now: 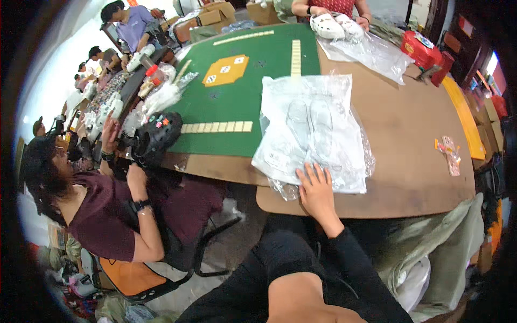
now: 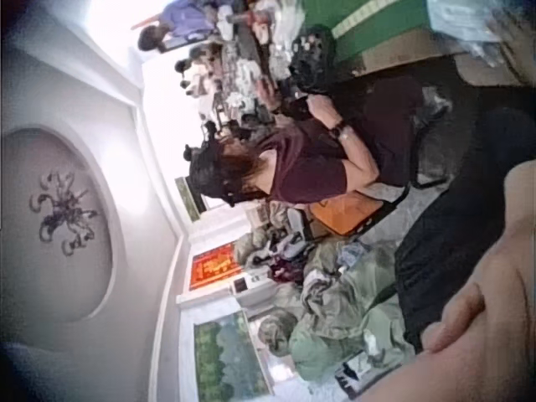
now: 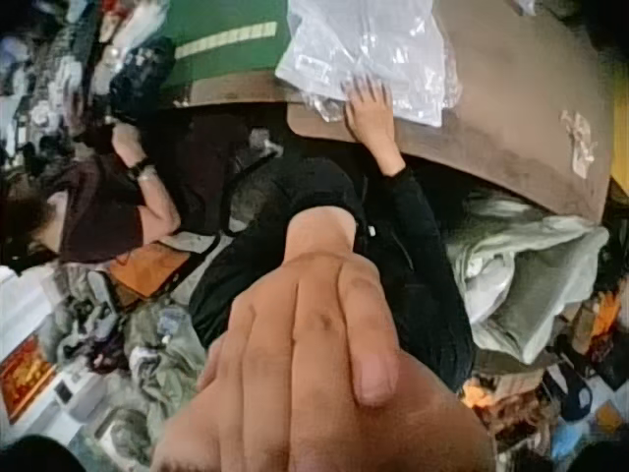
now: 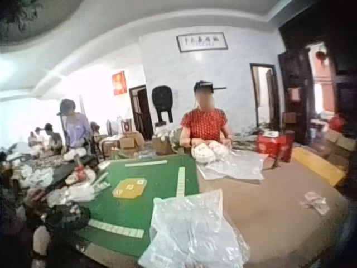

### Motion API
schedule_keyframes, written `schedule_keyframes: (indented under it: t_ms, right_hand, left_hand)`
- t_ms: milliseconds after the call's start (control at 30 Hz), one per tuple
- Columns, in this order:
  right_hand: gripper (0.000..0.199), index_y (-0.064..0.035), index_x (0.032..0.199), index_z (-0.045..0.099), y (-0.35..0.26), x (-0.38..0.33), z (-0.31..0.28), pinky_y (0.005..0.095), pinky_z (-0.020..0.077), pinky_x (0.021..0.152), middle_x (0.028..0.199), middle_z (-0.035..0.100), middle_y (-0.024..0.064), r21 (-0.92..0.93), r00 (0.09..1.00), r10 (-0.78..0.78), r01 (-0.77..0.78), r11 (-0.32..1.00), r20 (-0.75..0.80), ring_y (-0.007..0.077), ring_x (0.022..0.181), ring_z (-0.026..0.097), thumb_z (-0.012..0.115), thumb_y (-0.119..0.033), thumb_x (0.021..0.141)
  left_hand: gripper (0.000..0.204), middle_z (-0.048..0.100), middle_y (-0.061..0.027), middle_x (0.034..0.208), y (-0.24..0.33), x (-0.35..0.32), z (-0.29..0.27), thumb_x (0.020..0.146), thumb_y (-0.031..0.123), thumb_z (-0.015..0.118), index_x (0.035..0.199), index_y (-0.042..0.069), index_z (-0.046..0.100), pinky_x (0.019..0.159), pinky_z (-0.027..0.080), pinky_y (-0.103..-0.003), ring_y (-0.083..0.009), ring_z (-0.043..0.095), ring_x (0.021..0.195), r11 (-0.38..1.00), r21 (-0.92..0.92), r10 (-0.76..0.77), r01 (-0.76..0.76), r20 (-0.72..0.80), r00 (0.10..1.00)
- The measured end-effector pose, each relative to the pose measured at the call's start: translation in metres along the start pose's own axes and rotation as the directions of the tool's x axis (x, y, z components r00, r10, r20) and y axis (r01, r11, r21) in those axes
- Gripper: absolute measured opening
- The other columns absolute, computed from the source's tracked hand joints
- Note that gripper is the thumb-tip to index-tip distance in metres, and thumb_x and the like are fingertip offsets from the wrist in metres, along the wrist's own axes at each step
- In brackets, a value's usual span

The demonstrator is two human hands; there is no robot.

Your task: The recorder is packing several pairs of foam clogs into individual plastic bags and then placing them into a larger transport bag.

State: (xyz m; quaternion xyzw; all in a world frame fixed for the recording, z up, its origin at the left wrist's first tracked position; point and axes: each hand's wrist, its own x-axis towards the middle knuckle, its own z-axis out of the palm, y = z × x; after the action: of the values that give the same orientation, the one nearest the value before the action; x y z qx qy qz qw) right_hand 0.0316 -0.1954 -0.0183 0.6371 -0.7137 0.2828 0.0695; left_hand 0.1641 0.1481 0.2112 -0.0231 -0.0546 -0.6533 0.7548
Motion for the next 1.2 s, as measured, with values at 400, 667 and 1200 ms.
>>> schedule_keyframes:
  t_ms: [400, 667, 1200]
  right_hand:
    - [0.041, -0.0125, 0.122, 0.057, -0.002, -0.005, -0.001, 0.0516, 0.0274, 0.107, 0.131, 0.05, 0.0139, -0.013, 1.0, 0.005, -0.005, 1.0, 0.015, 0.0331, 0.125, 0.043, 0.059, -0.016, 0.082]
    - [0.042, -0.0121, 0.123, 0.056, 0.005, -0.003, 0.009, 0.0509, 0.0272, 0.106, 0.131, 0.05, 0.0142, 0.002, 1.0, -0.012, 0.012, 1.0, 0.001, 0.0334, 0.125, 0.041, 0.059, -0.014, 0.081]
    - [0.044, -0.011, 0.125, 0.054, -0.006, -0.001, 0.004, 0.0504, 0.0257, 0.107, 0.135, 0.047, 0.0137, -0.024, 0.999, -0.026, 0.027, 0.999, 0.043, 0.033, 0.127, 0.039, 0.058, -0.014, 0.081]
  left_hand:
    - [0.014, 0.07, 0.0043, 0.102, -0.058, 0.215, 0.07, 0.087, 0.014, 0.058, 0.088, 0.014, 0.073, 0.087, 0.041, -0.028, -0.0073, 0.062, 0.099, 0.966, -0.125, 0.233, -0.225, 0.057, 0.971]
    - [0.02, 0.067, 0.003, 0.111, -0.07, 0.216, 0.051, 0.089, 0.021, 0.058, 0.105, 0.015, 0.07, 0.096, 0.039, -0.031, -0.0094, 0.056, 0.111, 0.956, -0.283, 0.127, -0.082, 0.145, 0.981]
    - [0.024, 0.064, -0.001, 0.115, -0.066, 0.215, 0.044, 0.09, 0.022, 0.058, 0.11, 0.013, 0.066, 0.095, 0.039, -0.034, -0.0121, 0.056, 0.112, 0.932, -0.293, 0.238, -0.212, 0.056, 0.97]
